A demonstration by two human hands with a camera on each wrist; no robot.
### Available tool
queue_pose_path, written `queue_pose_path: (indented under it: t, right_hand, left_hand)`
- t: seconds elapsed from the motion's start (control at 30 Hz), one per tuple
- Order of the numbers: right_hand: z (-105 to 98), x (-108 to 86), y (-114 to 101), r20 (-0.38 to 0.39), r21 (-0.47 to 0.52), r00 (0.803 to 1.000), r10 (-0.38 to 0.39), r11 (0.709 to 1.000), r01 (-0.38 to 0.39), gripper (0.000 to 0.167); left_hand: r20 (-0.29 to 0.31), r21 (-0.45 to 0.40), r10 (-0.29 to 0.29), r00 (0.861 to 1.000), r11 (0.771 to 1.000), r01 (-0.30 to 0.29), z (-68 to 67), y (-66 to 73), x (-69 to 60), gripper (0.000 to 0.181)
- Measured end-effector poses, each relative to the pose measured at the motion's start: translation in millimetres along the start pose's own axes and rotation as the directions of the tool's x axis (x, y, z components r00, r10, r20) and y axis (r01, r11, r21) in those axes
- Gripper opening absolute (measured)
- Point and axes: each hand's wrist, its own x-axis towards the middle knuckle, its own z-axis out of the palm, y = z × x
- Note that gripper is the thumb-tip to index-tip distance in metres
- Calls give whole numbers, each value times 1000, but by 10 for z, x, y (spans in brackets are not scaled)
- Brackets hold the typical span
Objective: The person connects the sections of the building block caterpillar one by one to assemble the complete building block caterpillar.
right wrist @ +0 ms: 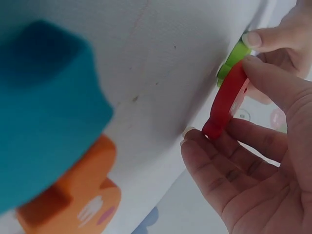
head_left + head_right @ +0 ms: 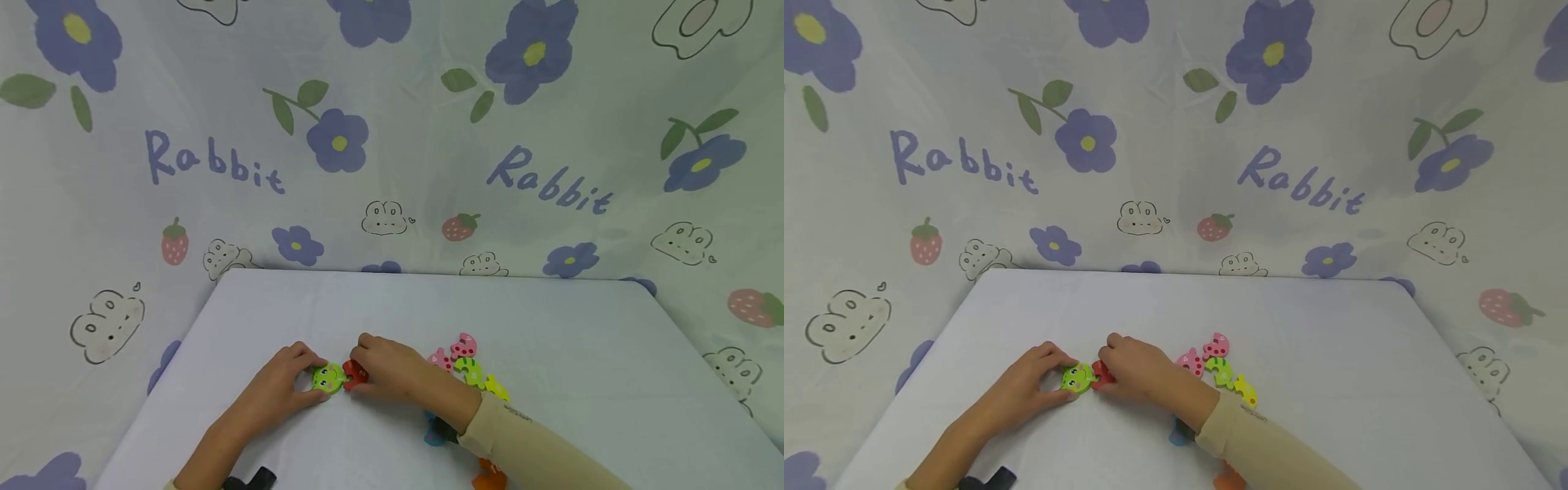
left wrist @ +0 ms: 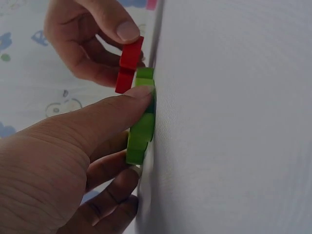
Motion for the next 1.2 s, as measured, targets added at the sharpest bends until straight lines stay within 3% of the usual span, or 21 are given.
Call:
queue_pose_path:
  t: [1.2]
  right_hand:
    - [10,143,-113,73,-87,996,58,995,-51,49]
  left_hand:
    - [1,-5,9,1000,1000,-9,-2,-13,1,45]
